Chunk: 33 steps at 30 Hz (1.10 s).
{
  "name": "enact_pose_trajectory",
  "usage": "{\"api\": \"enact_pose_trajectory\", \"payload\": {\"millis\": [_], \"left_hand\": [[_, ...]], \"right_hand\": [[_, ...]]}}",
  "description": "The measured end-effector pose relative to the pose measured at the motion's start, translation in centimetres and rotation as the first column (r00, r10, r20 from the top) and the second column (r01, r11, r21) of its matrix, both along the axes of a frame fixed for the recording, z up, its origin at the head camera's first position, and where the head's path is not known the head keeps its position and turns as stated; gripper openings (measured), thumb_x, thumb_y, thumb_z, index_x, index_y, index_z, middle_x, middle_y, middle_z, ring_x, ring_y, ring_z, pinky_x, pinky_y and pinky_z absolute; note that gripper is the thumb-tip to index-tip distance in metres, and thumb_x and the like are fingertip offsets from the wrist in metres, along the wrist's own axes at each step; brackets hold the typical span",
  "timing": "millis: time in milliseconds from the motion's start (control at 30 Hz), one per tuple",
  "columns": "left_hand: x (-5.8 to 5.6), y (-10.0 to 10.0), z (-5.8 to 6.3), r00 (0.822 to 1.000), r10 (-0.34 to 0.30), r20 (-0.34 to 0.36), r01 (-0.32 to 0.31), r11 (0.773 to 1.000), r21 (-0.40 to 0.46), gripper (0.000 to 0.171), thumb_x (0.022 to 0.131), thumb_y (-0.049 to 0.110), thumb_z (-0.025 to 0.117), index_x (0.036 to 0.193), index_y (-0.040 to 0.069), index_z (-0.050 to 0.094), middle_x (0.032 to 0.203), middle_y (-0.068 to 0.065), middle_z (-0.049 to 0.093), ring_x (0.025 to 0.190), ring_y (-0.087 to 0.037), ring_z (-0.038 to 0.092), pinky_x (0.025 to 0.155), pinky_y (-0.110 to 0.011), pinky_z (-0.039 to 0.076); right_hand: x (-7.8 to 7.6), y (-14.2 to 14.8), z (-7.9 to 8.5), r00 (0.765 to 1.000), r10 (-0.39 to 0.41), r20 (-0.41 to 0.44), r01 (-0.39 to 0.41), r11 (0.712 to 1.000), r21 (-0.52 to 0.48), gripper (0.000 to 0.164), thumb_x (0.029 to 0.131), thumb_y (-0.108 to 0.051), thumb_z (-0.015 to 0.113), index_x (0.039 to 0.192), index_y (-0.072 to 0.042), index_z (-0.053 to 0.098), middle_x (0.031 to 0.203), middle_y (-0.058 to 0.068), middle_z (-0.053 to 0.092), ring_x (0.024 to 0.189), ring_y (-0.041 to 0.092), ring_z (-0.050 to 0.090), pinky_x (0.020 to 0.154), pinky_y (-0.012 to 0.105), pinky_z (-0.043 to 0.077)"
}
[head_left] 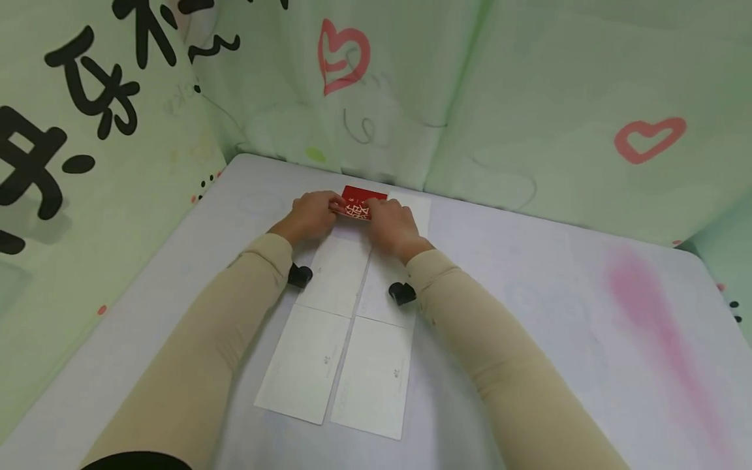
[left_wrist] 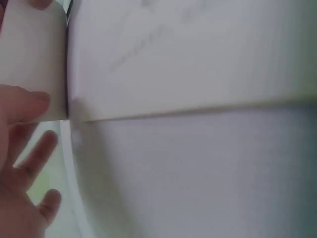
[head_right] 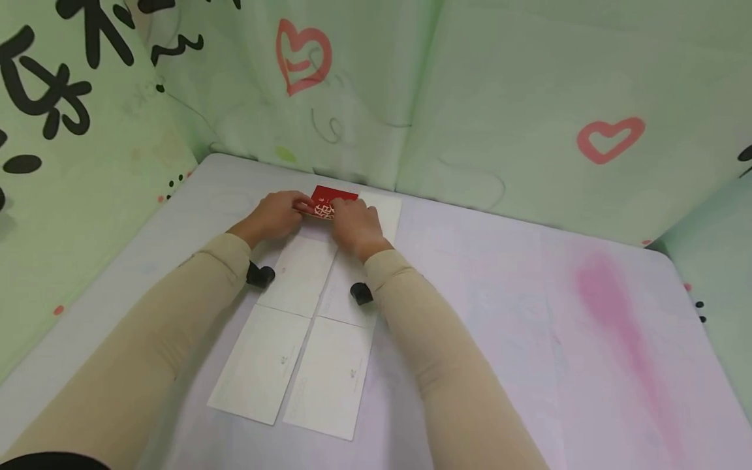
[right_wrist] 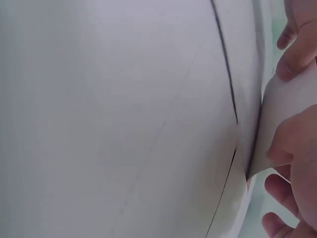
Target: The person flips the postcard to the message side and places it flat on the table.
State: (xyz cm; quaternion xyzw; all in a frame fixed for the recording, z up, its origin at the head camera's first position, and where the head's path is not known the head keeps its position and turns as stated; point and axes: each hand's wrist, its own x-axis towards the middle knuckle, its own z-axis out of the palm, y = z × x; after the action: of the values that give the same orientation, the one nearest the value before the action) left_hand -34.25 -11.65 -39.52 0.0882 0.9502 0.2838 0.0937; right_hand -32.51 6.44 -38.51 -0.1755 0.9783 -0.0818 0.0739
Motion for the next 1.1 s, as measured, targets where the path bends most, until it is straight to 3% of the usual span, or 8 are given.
{"api": "enact_pose_trajectory", "payload": {"millis": [267,500,600,767,833,900,967,1100], "left_hand": [[1.1,-0.6,1.4,0.997,0.064,-0.039,-0.05,0.954,0.297,0.048,0.098,0.007,0.06,0.143,0.013,0.046,0.12,-0.005,0.07,0.113,-0.026,0.056,0.097,-0.039,0.04],[1.3,-1.3,2.1,0.993,0.11,-0.044,-0.088,0.933,0.35,0.058,0.098,0.007,0.061,0.15,0.014,0.036,0.13,-0.015,0.063,0.124,-0.029,0.053,0.103,-0.043,0.039],[1.3,-1.4,2.2,0.988,0.146,-0.04,-0.121,0.92,0.374,0.053,0.1,0.009,0.06,0.148,0.012,0.037,0.123,-0.015,0.065,0.112,-0.028,0.057,0.093,-0.041,0.044],[1.3,-1.5,2.6,0.976,0.196,-0.09,-0.135,0.88,0.456,0.048,0.099,0.009,0.062,0.141,0.011,0.038,0.114,-0.015,0.068,0.103,-0.027,0.059,0.09,-0.039,0.043],[1.4,-1.4,2.7,0.975,0.196,-0.105,-0.123,0.867,0.482,0.046,0.099,0.007,0.062,0.138,0.011,0.039,0.114,-0.015,0.067,0.105,-0.027,0.06,0.092,-0.039,0.044],[1.4,-1.2,2.8,0.975,0.187,-0.121,-0.103,0.861,0.498,0.041,0.098,0.005,0.06,0.136,0.009,0.043,0.116,-0.014,0.064,0.106,-0.028,0.061,0.093,-0.039,0.046],[1.4,-1.1,2.7,0.977,0.169,-0.132,-0.083,0.864,0.496,0.036,0.099,0.003,0.059,0.133,0.006,0.048,0.119,-0.013,0.06,0.109,-0.028,0.06,0.092,-0.039,0.048],[1.3,-0.8,2.4,0.984,0.119,-0.135,-0.051,0.902,0.428,0.036,0.099,0.003,0.057,0.135,0.003,0.055,0.128,-0.013,0.052,0.114,-0.028,0.055,0.094,-0.038,0.047]], "right_hand": [[0.0,1.1,0.7,0.996,-0.076,-0.036,0.067,0.975,-0.212,0.044,0.098,-0.01,0.053,0.143,-0.01,0.051,0.132,0.011,0.06,0.118,0.031,0.056,0.101,0.044,0.043],[0.6,1.4,1.6,0.987,-0.122,-0.109,0.071,0.921,-0.384,0.03,0.102,-0.014,0.051,0.129,-0.002,0.055,0.113,0.016,0.069,0.098,0.035,0.065,0.087,0.043,0.049],[0.7,1.4,1.7,0.981,-0.16,-0.106,0.089,0.869,-0.487,0.03,0.101,-0.013,0.054,0.127,0.001,0.052,0.109,0.015,0.07,0.098,0.031,0.065,0.088,0.04,0.049],[0.8,1.2,1.7,0.962,-0.256,-0.096,0.112,0.692,-0.714,0.036,0.098,-0.01,0.062,0.129,0.0,0.047,0.11,0.013,0.067,0.101,0.026,0.066,0.087,0.037,0.052],[0.8,1.2,1.9,0.953,-0.276,-0.122,0.092,0.653,-0.752,0.029,0.097,-0.009,0.064,0.121,0.001,0.051,0.109,0.014,0.063,0.1,0.027,0.065,0.085,0.037,0.052],[0.9,1.2,2.0,0.948,-0.279,-0.156,0.073,0.665,-0.743,0.022,0.097,-0.009,0.063,0.115,0.002,0.056,0.111,0.015,0.062,0.1,0.028,0.065,0.087,0.036,0.052],[0.9,1.2,2.1,0.95,-0.262,-0.167,0.071,0.707,-0.704,0.02,0.099,-0.01,0.061,0.115,0.002,0.061,0.115,0.016,0.06,0.103,0.028,0.065,0.089,0.035,0.051],[0.8,1.4,1.9,0.972,-0.209,-0.108,0.099,0.78,-0.618,0.035,0.1,-0.011,0.059,0.132,0.002,0.06,0.128,0.017,0.055,0.108,0.025,0.064,0.092,0.033,0.05]]}}
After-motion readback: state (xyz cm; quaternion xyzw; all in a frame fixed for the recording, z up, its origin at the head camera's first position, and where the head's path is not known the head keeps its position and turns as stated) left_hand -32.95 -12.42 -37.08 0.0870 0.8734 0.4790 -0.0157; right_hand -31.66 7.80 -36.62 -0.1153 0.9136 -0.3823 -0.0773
